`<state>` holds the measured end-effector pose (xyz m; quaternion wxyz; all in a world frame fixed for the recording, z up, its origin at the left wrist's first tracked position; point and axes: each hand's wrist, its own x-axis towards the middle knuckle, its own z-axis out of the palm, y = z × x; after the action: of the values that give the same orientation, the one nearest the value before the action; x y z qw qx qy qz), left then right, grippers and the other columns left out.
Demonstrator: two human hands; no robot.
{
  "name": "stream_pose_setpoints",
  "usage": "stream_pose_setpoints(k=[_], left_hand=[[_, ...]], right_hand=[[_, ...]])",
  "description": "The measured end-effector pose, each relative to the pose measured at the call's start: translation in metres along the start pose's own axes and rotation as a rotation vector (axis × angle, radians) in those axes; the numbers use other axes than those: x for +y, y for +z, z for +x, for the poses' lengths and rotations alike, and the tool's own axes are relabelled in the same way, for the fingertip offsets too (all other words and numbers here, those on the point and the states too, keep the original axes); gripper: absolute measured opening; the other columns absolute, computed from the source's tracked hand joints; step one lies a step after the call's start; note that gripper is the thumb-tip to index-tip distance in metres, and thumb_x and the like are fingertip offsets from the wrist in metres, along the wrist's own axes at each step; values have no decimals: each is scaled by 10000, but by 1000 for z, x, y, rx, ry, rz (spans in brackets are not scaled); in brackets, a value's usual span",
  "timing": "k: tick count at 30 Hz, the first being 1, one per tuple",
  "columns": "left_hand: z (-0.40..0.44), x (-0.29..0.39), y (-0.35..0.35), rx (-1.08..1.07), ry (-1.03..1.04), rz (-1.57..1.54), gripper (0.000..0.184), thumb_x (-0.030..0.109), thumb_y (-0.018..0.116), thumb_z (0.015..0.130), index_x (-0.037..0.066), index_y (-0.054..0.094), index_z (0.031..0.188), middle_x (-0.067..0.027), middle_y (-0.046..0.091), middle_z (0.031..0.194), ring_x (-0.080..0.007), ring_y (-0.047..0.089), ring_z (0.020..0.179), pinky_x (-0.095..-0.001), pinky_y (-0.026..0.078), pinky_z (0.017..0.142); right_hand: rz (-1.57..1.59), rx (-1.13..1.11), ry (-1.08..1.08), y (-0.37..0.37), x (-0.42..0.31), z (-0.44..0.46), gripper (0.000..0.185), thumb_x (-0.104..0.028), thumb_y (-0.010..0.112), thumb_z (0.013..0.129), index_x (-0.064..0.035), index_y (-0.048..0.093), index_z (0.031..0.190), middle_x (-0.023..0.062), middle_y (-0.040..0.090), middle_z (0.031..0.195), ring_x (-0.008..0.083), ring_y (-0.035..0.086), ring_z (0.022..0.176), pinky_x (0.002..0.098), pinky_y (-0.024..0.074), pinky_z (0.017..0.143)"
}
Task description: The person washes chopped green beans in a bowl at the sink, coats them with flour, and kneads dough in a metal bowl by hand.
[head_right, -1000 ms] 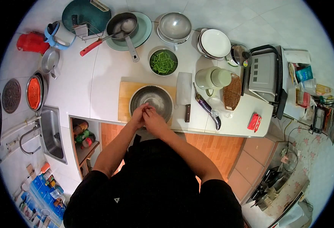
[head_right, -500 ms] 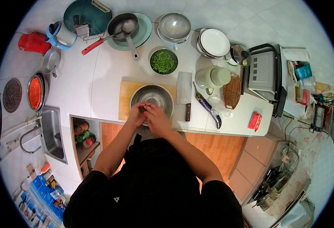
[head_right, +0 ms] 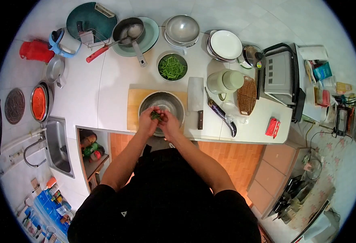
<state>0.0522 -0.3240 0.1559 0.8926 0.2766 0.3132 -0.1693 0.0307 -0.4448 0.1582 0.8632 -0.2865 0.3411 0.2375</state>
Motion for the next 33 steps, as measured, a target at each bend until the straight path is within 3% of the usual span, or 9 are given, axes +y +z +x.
stream_pose_setpoints(k=[7, 10, 12, 19, 22, 25, 27, 31, 33], left_hand=[[-9, -8, 4, -194, 260, 489, 298, 177, 425, 1007, -19, 617, 1125, -107, 658, 1016, -204, 615, 957, -302, 460, 888], [-23, -13, 12, -231, 438, 765, 321, 200, 419, 1006, 0, 618, 1158, -122, 643, 1132, -239, 591, 1078, -336, 430, 961], [-28, -13, 16, -304, 711, 996, 350, 214, 422, 994, -6, 597, 1203, -166, 596, 1250, -293, 527, 1214, -386, 353, 1064], [-41, -3, 27, -447, 972, 1385, 370, 200, 449, 960, -16, 570, 1235, -199, 564, 1286, -358, 470, 1280, -462, 248, 1141], [-43, 0, 26, -456, 1031, 1528, 374, 193, 458, 949, -21, 564, 1238, -200, 567, 1276, -369, 469, 1276, -477, 237, 1147], [-41, 6, 25, -430, 1059, 1615, 372, 230, 443, 964, -5, 578, 1218, -192, 574, 1281, -370, 496, 1253, -511, 280, 1118], [-37, 7, 18, -359, 1054, 1506, 340, 201, 453, 973, -3, 590, 1208, -184, 602, 1233, -354, 519, 1223, -489, 322, 1087], [-33, 8, -1, -211, 938, 1422, 294, 148, 490, 952, -2, 598, 1180, -182, 618, 1176, -375, 547, 1150, -467, 394, 1019], [-27, 10, -10, -114, 868, 1339, 264, 151, 476, 980, -5, 621, 1136, -179, 641, 1104, -368, 591, 1048, -421, 451, 935]], right_hand=[[88, 29, -32, 4, 6, 16, 328, -378, 388, 1033, -126, 597, 1010, 35, 610, 987, 211, 571, 922, 377, 447, 839], [200, 13, -12, 2, 9, 24, 365, -382, 359, 1036, -108, 600, 1028, 65, 617, 990, 234, 577, 958, 393, 464, 880], [245, -52, 15, 7, 5, 19, 362, -369, 361, 1034, -97, 600, 1030, 80, 620, 995, 240, 580, 982, 396, 468, 905], [464, -257, 75, -9, 10, 28, 430, -348, 332, 1026, -16, 606, 1039, 163, 629, 1051, 313, 566, 1104, 423, 440, 1012], [410, -36, 65, -21, 17, 35, 292, -270, 401, 1011, -56, 598, 1039, 126, 615, 1095, 250, 583, 1060, 423, 476, 975], [148, -55, 49, -25, 8, 31, 262, -266, 434, 1003, -68, 601, 1038, 108, 597, 1128, 217, 572, 1045, 390, 488, 912], [-99, 150, 40, -16, 2, 24, 248, -265, 460, 997, -83, 625, 963, 99, 637, 958, 221, 608, 914, 364, 497, 845], [-579, 216, 104, -13, -10, 15, 274, -272, 484, 991, -76, 631, 868, 73, 641, 811, 212, 611, 736, 394, 475, 671], [-853, 201, -159, -18, 1, 21, 402, -310, 474, 1001, -29, 603, 745, 146, 614, 677, 315, 572, 603, 468, 415, 600]])
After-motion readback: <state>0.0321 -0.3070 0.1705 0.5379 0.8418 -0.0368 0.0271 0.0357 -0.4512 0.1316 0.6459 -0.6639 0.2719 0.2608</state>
